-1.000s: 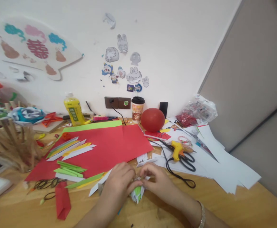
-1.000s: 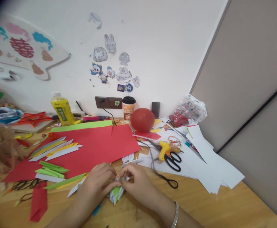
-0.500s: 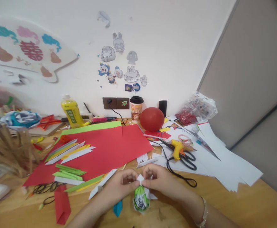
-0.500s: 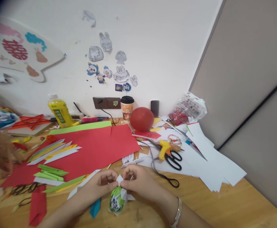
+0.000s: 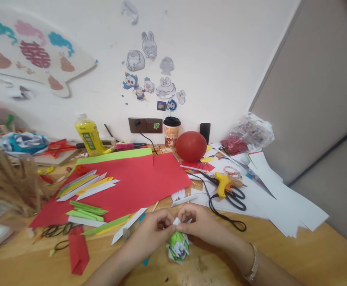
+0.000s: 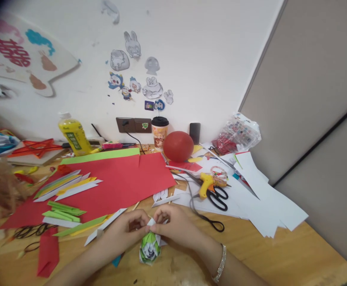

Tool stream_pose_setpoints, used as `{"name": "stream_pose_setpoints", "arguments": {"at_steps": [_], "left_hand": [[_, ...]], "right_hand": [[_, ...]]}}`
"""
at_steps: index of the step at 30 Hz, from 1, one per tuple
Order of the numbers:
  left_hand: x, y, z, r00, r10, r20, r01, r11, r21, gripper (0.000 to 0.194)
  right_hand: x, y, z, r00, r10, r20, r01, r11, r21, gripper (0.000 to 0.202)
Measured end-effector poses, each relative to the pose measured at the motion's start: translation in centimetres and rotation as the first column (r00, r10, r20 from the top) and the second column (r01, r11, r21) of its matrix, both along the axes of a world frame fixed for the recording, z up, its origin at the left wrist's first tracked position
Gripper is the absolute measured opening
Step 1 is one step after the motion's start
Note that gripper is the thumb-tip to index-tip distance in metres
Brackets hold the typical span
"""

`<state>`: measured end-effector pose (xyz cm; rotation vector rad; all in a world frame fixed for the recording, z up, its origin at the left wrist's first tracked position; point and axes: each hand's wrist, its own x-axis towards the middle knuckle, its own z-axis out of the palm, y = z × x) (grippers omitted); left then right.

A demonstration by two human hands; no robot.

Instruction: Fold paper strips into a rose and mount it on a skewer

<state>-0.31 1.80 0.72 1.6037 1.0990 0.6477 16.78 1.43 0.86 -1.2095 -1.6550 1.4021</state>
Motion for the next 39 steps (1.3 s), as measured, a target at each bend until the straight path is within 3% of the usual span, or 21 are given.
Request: {"name": "stream_pose_setpoints", "arguments": {"at_steps": [4,9,13,17,24,33,39], "left_hand": [[0.2,0.1,0.0,0.986,0.069,0.151,-0.062,0.997,-0.052,0.022],[0.5,-0.5,0.6,0.97,0.156,0.188,-0.121,0.976,-0.183,0.038],[0.6,-1.0,1.0,0.945,0.146,0.293,-0.048,0.948,-0.316,0.04],[0.7,-1.1,0.9,0.934,0.125,0.335,0.007,0.931,-0.366,0.04],[0.7,-0.9,1.0,0.937,0.172,0.303,-0.045,0.923,-0.383,0.035],[0.4,-1.0,1.1,0.93,0.113,0.349,0.017,0.937,-0.35,0.039],[0.5,-0.6,0.9,0.966,0.1,0.237,-0.062,0.985,-0.162,0.035]], "right_hand": [[0.0,0.1,-0.1,0.996,-0.07,-0.048,0.074,0.994,0.077,0.014],[-0.4,-0.5,0.4,0.993,-0.112,-0.04,0.117,0.975,0.188,0.012],[-0.7,-0.9,0.5,0.985,-0.133,-0.109,0.145,0.983,0.109,0.01],[-0.6,-0.8,0.2,0.976,-0.168,-0.142,0.175,0.984,0.038,0.01],[-0.5,-0.6,0.1,0.979,-0.155,-0.13,0.163,0.985,0.056,0.009],[-0.5,-0.4,-0.1,0.976,-0.136,-0.171,0.143,0.989,0.027,0.02],[-0.3,-0.3,0.0,0.977,-0.066,-0.202,0.074,0.997,0.032,0.027]]}}
